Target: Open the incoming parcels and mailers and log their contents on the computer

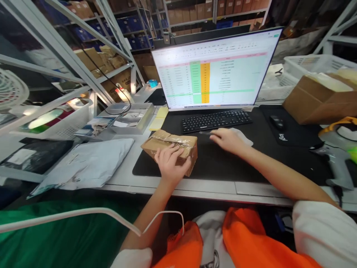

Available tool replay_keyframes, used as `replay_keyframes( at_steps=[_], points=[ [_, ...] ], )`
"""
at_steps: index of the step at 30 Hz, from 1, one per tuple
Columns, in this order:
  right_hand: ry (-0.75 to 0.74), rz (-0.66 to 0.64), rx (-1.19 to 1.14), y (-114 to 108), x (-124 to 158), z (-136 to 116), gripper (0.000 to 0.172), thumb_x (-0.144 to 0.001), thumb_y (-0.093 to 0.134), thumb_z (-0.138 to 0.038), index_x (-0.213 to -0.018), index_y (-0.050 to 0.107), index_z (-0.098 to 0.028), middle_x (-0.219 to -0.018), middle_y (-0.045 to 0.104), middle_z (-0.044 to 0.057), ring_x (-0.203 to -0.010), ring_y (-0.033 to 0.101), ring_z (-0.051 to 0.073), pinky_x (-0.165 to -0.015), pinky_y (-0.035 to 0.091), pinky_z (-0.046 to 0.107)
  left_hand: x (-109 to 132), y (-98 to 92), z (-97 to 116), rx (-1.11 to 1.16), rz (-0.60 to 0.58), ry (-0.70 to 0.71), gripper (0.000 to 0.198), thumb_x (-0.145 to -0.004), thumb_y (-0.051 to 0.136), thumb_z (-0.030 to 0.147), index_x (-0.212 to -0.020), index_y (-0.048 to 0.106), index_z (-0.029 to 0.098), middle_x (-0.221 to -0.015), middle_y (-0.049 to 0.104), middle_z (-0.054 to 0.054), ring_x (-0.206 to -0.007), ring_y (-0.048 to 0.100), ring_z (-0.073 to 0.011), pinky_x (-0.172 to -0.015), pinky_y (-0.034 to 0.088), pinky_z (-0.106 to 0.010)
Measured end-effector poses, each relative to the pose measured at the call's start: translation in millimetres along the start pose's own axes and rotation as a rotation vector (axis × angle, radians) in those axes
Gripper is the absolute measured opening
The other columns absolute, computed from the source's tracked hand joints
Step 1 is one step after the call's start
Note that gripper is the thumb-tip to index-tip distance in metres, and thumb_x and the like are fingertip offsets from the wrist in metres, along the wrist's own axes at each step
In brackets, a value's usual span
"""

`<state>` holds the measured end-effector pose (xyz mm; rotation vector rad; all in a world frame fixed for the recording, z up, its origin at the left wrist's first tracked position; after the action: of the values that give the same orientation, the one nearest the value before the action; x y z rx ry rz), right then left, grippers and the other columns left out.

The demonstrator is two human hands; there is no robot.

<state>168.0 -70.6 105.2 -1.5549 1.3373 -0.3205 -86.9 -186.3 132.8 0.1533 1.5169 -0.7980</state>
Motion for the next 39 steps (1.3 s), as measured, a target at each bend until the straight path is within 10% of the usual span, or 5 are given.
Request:
replay_keyframes(
  at_steps=[4, 9, 17, 30, 39],
  points=[
    [0.310, 0.068, 0.099, -14, 4, 62, 0.030, -0.105, 0.057, -0.035, -0.098, 0.080, -0.017, -0.100, 0.077, 0.011, -0.099, 0.071, 0.028, -0.090, 0.052, 0.034, 4, -5.7, 4, -0.009, -0.010, 0.000, 0.024, -0.080, 0.079, 0.032, -0.102, 0.070, 0.025, -0.104, 0.076, -0.007, -0.107, 0.071, -0.0297, -0.114, 0.032, -0.051],
    [0.143, 0.043, -0.108, 7, 33, 8, 0.028, -0.103, 0.058, -0.037, -0.111, 0.078, -0.020, -0.117, 0.075, 0.011, -0.112, 0.069, 0.028, -0.100, 0.053, 0.039, -7, -13.5, -35, 0.129, -0.154, -0.003, 0.033, -0.086, 0.075, 0.037, -0.117, 0.070, 0.025, -0.125, 0.071, -0.012, -0.121, 0.065, -0.0298, -0.113, 0.039, -0.048],
    [-0.154, 0.031, -0.330, -1, 63, -95, 0.036, -0.106, 0.051, -0.036, -0.136, 0.063, -0.021, -0.121, 0.071, 0.010, -0.102, 0.070, 0.025, -0.091, 0.058, 0.040, -4, 29.1, -186, 0.832, -0.277, -0.981, 0.067, -0.077, 0.057, 0.066, -0.118, 0.070, 0.015, -0.130, 0.070, -0.018, -0.134, 0.057, -0.0371, -0.115, 0.043, -0.055],
    [-0.345, -0.113, 0.098, -6, 59, -190, 0.042, -0.110, 0.041, -0.037, -0.142, 0.064, -0.022, -0.123, 0.071, 0.013, -0.098, 0.071, 0.030, -0.082, 0.060, 0.043, 38, -45.9, -58, 0.583, -0.314, -0.628, 0.080, -0.093, 0.058, 0.053, -0.162, 0.032, 0.024, -0.147, 0.047, -0.016, -0.139, 0.048, -0.0313, -0.119, 0.038, -0.049],
    [-0.327, -0.026, 0.135, -7, 72, -211, 0.041, -0.110, 0.040, -0.035, -0.140, 0.065, -0.020, -0.126, 0.071, 0.012, -0.100, 0.072, 0.029, -0.078, 0.061, 0.040, 40, -53.1, -51, 0.611, -0.458, -0.558, 0.096, -0.091, 0.062, 0.063, -0.167, 0.016, 0.026, -0.161, 0.028, -0.019, -0.154, 0.027, -0.0378, -0.126, 0.024, -0.058]
  ],
)
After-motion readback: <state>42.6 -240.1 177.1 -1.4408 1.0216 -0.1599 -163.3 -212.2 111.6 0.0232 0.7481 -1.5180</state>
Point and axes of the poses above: each hand's wrist, its own x-axis away from the middle knuckle, its own y-axis out of the palm, z = x × y, the point moved 7 cm from there along -x, towards the middle knuckle
